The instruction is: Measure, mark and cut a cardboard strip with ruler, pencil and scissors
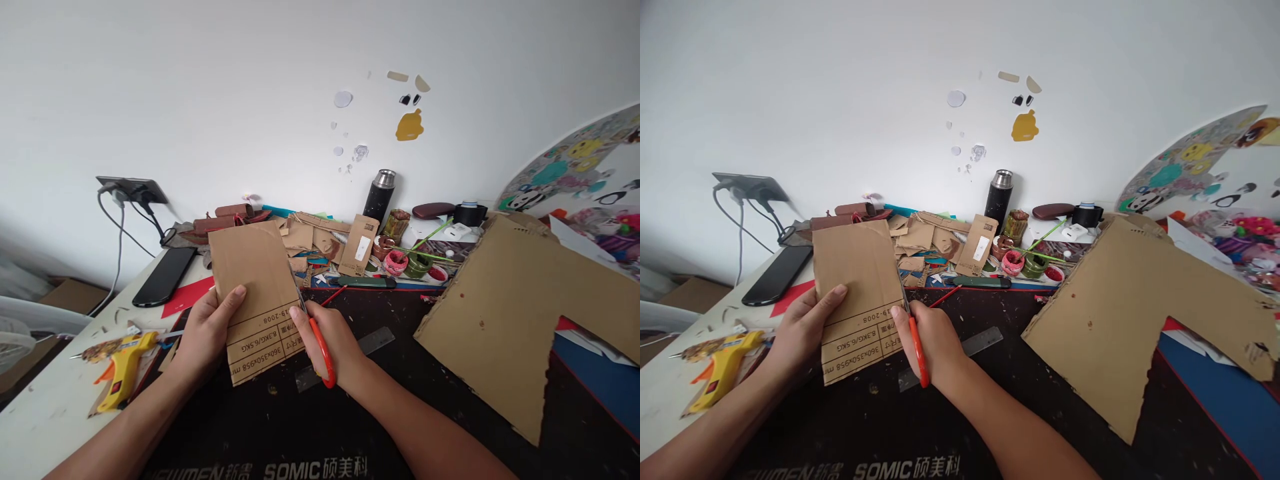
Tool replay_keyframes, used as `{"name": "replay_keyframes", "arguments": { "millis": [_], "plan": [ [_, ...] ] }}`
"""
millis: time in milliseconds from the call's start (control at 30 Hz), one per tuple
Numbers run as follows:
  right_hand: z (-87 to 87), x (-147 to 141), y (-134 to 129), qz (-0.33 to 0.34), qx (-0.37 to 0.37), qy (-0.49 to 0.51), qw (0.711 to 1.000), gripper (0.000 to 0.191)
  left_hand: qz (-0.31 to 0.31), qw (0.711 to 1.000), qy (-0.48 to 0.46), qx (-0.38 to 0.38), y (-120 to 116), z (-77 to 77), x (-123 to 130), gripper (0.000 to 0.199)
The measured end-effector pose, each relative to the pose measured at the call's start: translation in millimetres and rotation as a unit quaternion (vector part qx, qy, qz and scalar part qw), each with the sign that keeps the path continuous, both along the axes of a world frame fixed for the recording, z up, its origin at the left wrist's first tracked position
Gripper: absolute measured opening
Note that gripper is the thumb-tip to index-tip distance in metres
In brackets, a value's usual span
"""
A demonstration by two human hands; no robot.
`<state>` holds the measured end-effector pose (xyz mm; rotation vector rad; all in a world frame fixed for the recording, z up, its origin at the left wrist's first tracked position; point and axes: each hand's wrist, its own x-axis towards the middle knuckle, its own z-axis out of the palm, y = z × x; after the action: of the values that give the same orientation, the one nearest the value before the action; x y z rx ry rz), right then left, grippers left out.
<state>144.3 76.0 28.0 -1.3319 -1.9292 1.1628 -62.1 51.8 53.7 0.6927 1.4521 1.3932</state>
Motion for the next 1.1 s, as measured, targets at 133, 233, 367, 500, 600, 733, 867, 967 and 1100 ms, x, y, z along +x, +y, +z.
{"name": "replay_keyframes", "arguments": {
  "millis": [133, 233, 367, 500, 600, 733, 867, 967, 1100],
  "plan": [
    [-1.9, -0.7, 0.2, -0.002, -0.004, 0.005, 1.000, 0.050, 0.005, 1.000, -0.001, 0.006, 0.9, -1.7, 1.2, 0.059],
    [-2.1, -1.1, 0.8, -0.004, -0.004, 0.006, 1.000, 0.050, 0.006, 1.000, -0.006, 0.006, 1.0, -1.7, 2.3, 0.060],
    [-2.9, -1.3, 0.4, -0.007, 0.002, 0.001, 1.000, 0.050, 0.000, 1.000, -0.007, 0.007, 1.2, -1.7, 2.5, 0.065],
    [-3.7, -2.3, -0.5, -0.012, 0.007, 0.003, 1.000, 0.049, 0.006, 1.000, 0.003, 0.013, 1.7, -3.0, 2.0, 0.070],
    [-4.4, -3.3, -0.8, -0.014, 0.007, 0.004, 1.000, 0.048, 0.003, 1.000, 0.000, 0.013, 1.8, -4.2, 1.8, 0.069],
    [-6.1, -3.6, -0.9, -0.015, 0.014, 0.005, 1.000, 0.049, 0.002, 1.000, -0.002, 0.010, 1.9, -5.1, 1.3, 0.067],
    [-8.1, -1.8, -1.6, -0.014, 0.008, 0.029, 0.999, 0.050, 0.002, 1.000, 0.000, 0.015, 1.3, -5.3, 0.4, 0.068],
    [-9.3, 0.4, -2.5, -0.004, -0.036, 0.063, 0.997, 0.052, -0.001, 1.000, -0.001, 0.017, 0.2, -5.3, -1.6, 0.064],
    [-7.0, 3.9, -1.5, 0.033, -0.087, 0.103, 0.990, 0.058, -0.003, 1.000, -0.007, 0.012, -1.8, -5.2, -6.1, 0.061]
  ]
}}
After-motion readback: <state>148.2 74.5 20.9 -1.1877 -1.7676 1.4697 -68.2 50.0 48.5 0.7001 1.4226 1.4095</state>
